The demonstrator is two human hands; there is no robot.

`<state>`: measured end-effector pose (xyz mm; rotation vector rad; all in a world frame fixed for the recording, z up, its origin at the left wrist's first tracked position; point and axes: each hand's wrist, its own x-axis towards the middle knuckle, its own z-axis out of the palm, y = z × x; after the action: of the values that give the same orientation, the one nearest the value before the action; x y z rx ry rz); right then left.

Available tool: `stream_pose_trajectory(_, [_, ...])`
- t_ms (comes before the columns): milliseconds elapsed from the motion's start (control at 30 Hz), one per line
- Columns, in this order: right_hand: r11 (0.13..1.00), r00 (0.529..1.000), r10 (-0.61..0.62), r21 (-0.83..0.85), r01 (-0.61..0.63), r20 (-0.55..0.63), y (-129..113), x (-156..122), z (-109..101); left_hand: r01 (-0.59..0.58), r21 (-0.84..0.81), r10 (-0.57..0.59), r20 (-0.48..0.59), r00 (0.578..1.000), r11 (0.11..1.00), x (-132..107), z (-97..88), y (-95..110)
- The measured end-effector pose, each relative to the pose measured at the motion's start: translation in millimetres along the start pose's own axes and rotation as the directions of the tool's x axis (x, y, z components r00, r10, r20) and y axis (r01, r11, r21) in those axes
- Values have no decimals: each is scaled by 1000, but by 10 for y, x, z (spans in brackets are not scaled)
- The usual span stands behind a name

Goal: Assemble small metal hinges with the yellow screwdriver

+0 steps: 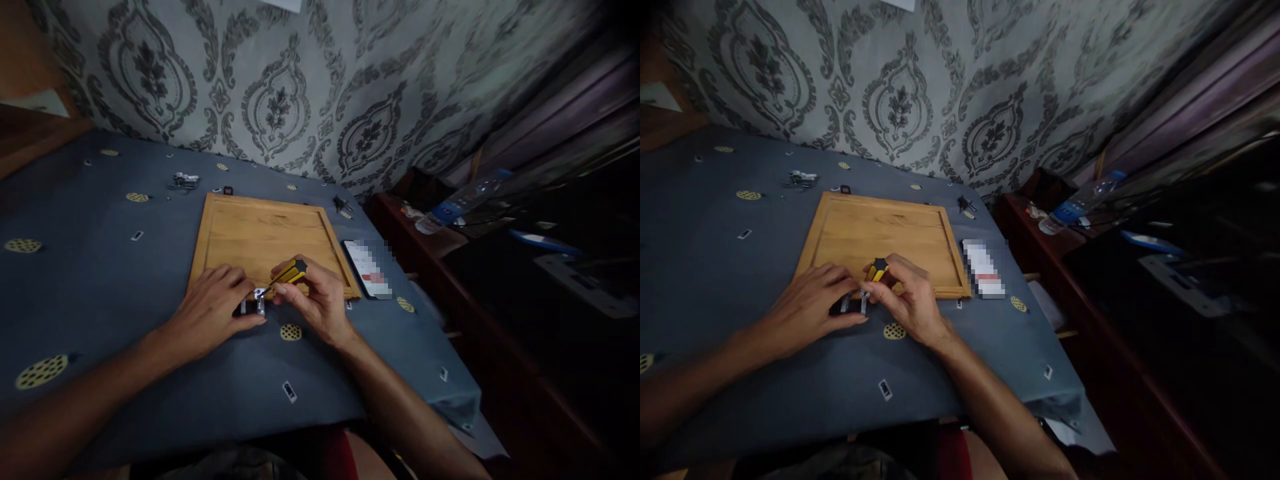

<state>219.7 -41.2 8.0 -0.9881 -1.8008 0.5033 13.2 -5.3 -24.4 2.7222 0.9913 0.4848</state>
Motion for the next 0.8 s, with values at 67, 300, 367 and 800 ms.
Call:
stream_pose_trajectory(67, [1000,1000,-9,-28,9,-16,5,-6,8,5,1,-5,-4,1000,1000,7,-9,11])
stream_pose_trajectory(300, [977,997,-49,-212,36,-56,0,-24,29,11,20,-11,12,1000,1000,6,-4,3])
stream_pose_trajectory(367, [965,995,-58,-260,34,-86,-1,-34,47,17,28,-18,23,1000,999,5,-18,9])
stream_pose_trajectory(800, [982,988,-24,-190,-5,-153,59,-62,95,60,36,-63,77,995,998,35,-74,48])
